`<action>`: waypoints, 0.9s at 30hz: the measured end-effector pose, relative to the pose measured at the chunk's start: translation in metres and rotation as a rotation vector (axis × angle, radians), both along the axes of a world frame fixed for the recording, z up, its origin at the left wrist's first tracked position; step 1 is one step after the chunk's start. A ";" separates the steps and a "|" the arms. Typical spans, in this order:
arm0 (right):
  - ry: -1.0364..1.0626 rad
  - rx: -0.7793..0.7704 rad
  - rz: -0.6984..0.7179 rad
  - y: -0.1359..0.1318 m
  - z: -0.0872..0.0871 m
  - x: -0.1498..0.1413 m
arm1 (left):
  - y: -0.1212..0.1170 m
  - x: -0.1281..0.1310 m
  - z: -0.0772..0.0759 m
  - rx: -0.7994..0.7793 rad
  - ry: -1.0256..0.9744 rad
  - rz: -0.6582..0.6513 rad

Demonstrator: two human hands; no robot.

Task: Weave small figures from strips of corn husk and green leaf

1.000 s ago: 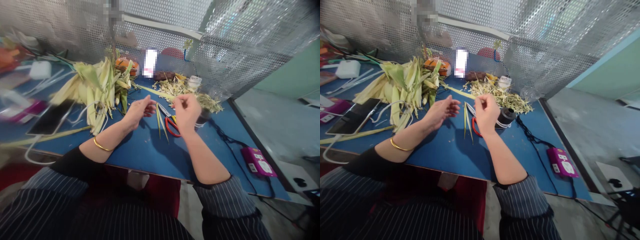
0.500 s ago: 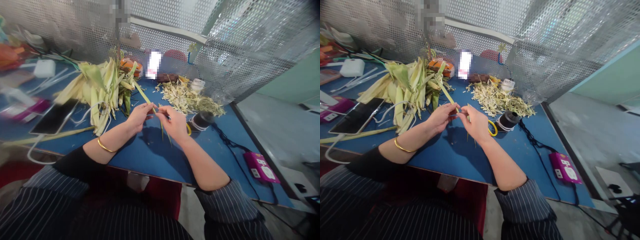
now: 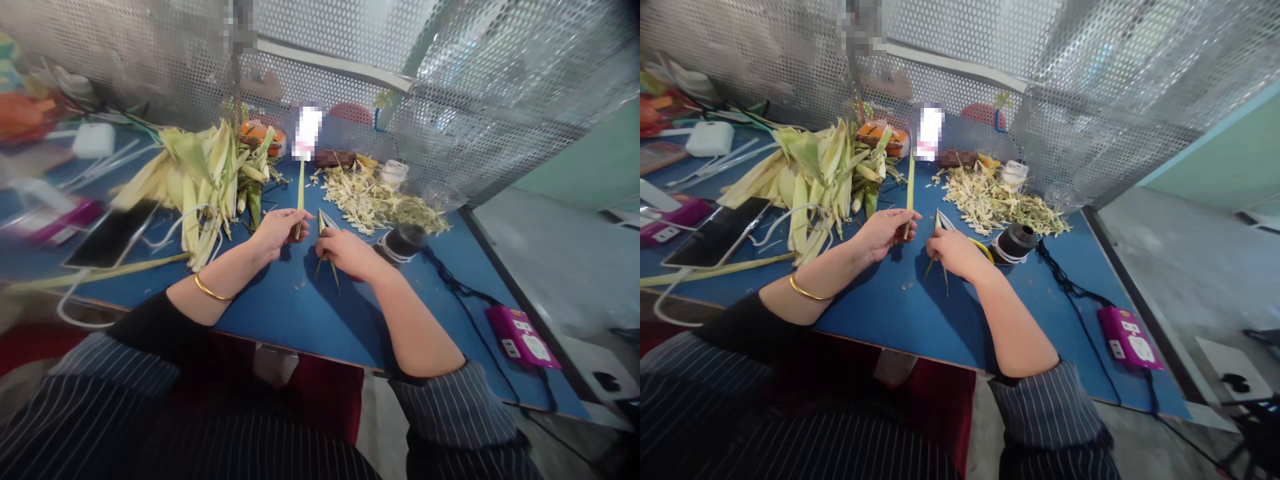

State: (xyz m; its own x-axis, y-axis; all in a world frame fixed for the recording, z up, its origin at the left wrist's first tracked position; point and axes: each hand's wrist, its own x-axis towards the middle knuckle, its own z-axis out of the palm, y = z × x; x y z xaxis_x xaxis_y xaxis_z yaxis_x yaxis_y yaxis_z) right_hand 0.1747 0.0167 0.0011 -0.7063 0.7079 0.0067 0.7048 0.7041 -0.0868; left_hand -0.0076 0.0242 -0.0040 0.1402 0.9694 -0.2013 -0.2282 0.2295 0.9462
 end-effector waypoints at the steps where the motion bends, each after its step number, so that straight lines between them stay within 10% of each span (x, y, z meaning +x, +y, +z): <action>1: 0.013 0.001 0.014 0.001 -0.001 0.000 | 0.000 0.000 -0.001 0.000 0.001 -0.004; 5: 0.283 0.025 -0.008 0.001 -0.003 -0.002 | 0.001 0.000 -0.002 0.007 0.009 -0.010; 12: 1.367 0.064 -0.301 -0.010 0.012 -0.009 | 0.003 0.002 -0.006 0.114 0.053 -0.002; 27: 1.707 -0.189 -0.610 0.006 0.008 -0.001 | -0.019 0.010 0.005 -0.035 0.067 -0.453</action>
